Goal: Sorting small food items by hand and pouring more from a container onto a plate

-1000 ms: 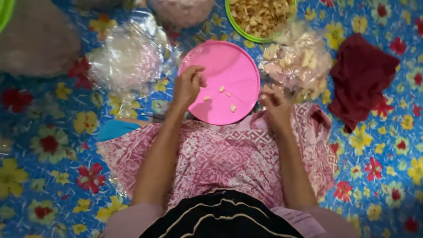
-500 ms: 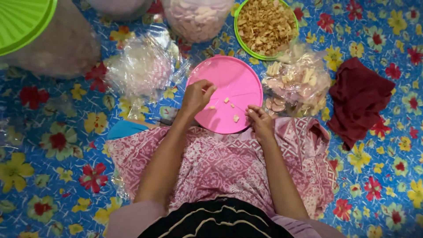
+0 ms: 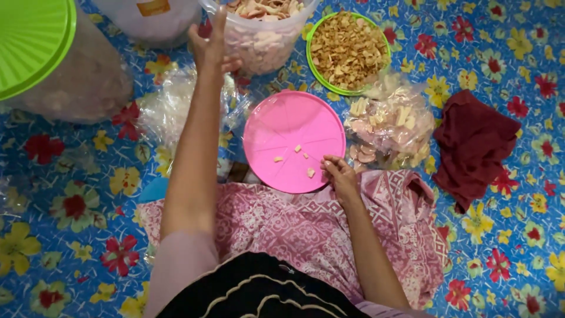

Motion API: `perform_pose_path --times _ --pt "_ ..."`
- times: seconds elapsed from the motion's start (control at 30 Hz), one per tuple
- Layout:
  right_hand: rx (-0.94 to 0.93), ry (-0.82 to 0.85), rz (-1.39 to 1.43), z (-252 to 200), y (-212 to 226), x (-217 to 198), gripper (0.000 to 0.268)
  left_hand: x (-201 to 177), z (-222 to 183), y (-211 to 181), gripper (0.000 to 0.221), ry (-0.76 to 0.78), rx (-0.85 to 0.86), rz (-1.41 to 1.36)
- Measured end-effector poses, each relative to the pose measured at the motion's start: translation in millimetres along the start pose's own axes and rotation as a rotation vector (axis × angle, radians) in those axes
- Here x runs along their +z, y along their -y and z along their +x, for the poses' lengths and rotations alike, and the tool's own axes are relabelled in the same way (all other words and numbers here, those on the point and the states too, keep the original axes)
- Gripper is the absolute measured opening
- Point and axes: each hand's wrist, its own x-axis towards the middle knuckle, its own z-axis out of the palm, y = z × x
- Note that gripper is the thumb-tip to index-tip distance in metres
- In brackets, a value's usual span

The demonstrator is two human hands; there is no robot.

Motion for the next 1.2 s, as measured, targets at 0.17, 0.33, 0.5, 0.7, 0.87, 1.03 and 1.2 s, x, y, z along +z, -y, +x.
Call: perform_pose_path --times 0.17,0.33,0.5,0.7,0.87,1.03,1.2 --pt "0.018 0.011 0.001 1 1 0 0.023 13 18 -10 0.1 -0.069 0.053 0.076" --pt "0.023 0.004 -0.031 -5 7 5 0.023 24 24 -11 0.074 -0.033 0.062 -0.015" --pt "0.01 0.016 -0.05 2 -2 -1 0.024 19 24 1 0.072 -0.017 0.133 0.026" --pt "0.01 0.008 -0.116 -9 13 8 0.02 -4 -32 20 0.078 0.153 0.073 -0.132" --pt "0.014 0.021 -0.118 -13 16 11 0.02 -25 -58 51 0.079 0.183 0.106 -0.205" --pt "-0.078 0.05 -0.148 -5 -5 -2 0.028 -31 -50 103 0.073 0.246 0.14 -0.314" --pt "-0.081 0.043 -0.169 -3 -7 -3 0.028 -26 -37 150 0.059 0.266 -0.267 -0.379"
